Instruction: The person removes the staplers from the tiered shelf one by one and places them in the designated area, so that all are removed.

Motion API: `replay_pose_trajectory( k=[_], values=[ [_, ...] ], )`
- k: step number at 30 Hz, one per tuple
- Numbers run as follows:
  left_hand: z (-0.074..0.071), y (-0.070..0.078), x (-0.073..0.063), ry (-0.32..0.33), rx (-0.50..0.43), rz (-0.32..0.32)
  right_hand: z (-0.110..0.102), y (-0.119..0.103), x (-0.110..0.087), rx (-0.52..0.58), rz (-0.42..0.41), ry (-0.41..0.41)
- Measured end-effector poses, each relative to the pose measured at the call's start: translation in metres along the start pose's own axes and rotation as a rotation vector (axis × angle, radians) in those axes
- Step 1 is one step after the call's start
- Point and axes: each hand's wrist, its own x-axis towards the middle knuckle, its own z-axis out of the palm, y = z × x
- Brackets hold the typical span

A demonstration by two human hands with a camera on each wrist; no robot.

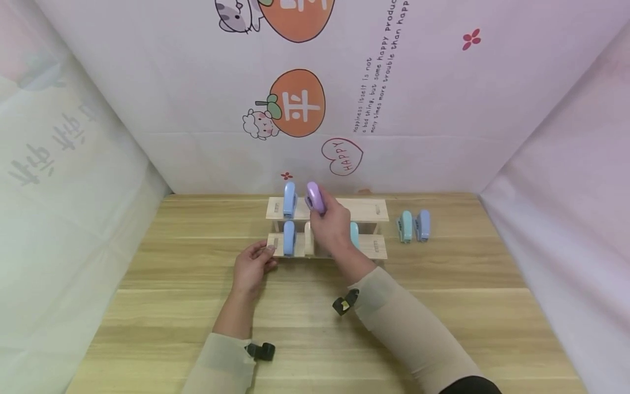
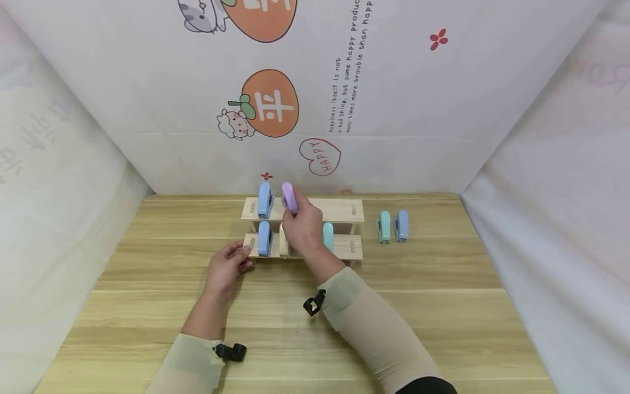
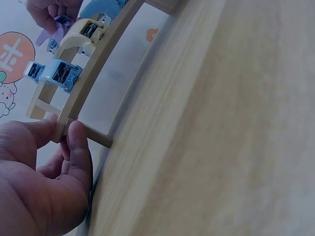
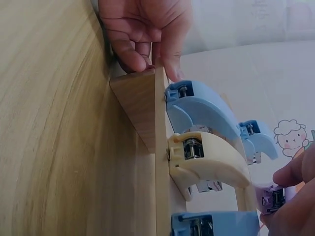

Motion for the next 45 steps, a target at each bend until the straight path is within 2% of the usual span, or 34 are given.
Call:
replay_pose_trajectory(
  k=[7,16,26,45],
  values=[
    [0.001,0.001,-0.002,-0.006,0.006,0.009,-0.010,0.003,-0.001,-0.003,0.011,0.042],
    [0.000,0.001,-0.003,-0.011,-0.002,0.010,-0.023,0.009,-0.003,0.050,-0.002,0.081],
    [0.001,0.002,-0.003,-0.004,-0.024,0.014,-0.036,0.012,-0.004,0.062,0.034,0.107],
    [0.000,0.000,-0.003,-0.014,-0.017,0.010,-0.057,0.019,-0.009,0.079,0.033,0.144]
  ],
)
